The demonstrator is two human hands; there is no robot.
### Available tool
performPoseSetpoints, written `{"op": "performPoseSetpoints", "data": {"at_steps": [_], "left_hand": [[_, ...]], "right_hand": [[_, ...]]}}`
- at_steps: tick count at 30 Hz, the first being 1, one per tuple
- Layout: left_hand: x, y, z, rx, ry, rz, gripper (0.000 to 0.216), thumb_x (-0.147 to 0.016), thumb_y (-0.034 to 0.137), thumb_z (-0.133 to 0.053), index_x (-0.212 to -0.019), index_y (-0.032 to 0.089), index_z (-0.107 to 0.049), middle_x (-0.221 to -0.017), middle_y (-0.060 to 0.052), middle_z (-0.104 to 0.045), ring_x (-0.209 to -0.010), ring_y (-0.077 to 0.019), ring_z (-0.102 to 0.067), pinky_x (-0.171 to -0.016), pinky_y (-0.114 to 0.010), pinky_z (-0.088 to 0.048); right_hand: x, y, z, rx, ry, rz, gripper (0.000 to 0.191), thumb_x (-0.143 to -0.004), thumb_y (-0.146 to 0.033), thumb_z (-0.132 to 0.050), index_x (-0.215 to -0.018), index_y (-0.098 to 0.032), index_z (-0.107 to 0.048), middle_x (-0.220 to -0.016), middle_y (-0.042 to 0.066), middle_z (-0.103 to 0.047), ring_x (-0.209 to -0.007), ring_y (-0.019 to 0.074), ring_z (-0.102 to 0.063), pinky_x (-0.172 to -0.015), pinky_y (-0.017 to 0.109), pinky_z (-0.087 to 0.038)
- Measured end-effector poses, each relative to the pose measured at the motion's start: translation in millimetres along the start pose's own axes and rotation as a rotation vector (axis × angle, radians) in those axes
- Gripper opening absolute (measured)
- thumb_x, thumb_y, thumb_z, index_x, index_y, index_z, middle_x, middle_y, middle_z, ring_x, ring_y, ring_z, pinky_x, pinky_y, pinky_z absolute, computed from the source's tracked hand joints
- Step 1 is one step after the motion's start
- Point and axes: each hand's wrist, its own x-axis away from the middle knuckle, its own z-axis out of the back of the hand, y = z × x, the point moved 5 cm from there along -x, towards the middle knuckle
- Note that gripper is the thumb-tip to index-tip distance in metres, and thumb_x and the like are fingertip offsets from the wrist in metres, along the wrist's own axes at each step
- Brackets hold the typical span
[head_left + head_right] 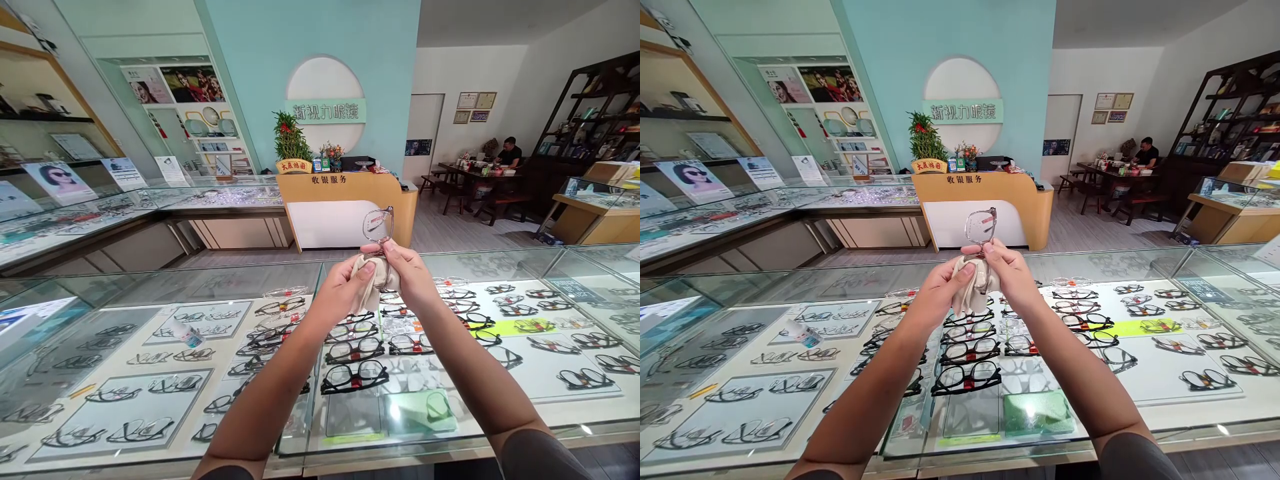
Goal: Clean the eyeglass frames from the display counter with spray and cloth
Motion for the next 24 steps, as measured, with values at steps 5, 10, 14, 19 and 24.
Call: {"op": "performPoseSetpoints", "data": {"at_steps": [5,10,14,19,24], "left_hand": [[-1,3,2,0.007,-0.07,0.011,0.051,-0.086,0.059,-0.086,-0.108,0.013,-0.076,-0.084,-0.002,-0.066,-0.07,-0.0116,-0.052,-0.068,-0.024,-0.045],[0,-4,-3,0.022,0.009,0.01,0.054,-0.08,0.053,-0.093,-0.113,0.014,-0.074,-0.083,0.0,-0.067,-0.069,-0.0109,-0.053,-0.066,-0.023,-0.045],[0,-9,-7,0.025,0.129,-0.044,0.057,-0.082,0.055,-0.09,-0.117,0.014,-0.074,-0.091,-0.003,-0.072,-0.075,-0.0126,-0.058,-0.07,-0.024,-0.047],[0,-12,-9,0.026,0.19,-0.083,0.057,-0.085,0.059,-0.087,-0.12,0.015,-0.074,-0.095,-0.004,-0.075,-0.076,-0.0132,-0.059,-0.071,-0.025,-0.047],[0,-14,-8,0.014,0.207,-0.084,0.059,-0.083,0.061,-0.087,-0.118,0.015,-0.075,-0.093,-0.004,-0.075,-0.076,-0.0142,-0.06,-0.072,-0.026,-0.047]], "right_hand": [[0,3,2,-0.006,0.009,-0.036,0.042,-0.098,-0.065,-0.071,-0.107,-0.029,-0.09,-0.104,0.004,-0.064,-0.099,0.0216,-0.06,-0.094,0.035,-0.05],[1,1,-1,0.028,0.003,-0.042,0.045,-0.096,-0.068,-0.071,-0.109,-0.03,-0.09,-0.104,0.005,-0.064,-0.097,0.0204,-0.058,-0.087,0.032,-0.05],[1,2,-3,0.063,0.001,-0.042,0.048,-0.095,-0.071,-0.07,-0.107,-0.029,-0.09,-0.106,0.005,-0.068,-0.107,0.0227,-0.059,-0.094,0.033,-0.05],[1,3,-4,0.088,-0.004,-0.024,0.046,-0.098,-0.069,-0.067,-0.107,-0.03,-0.09,-0.106,0.005,-0.071,-0.109,0.023,-0.06,-0.1,0.034,-0.048],[2,0,-5,0.102,-0.008,-0.023,0.049,-0.097,-0.071,-0.066,-0.107,-0.03,-0.09,-0.111,0.007,-0.072,-0.114,0.0253,-0.062,-0.102,0.036,-0.05]]}}
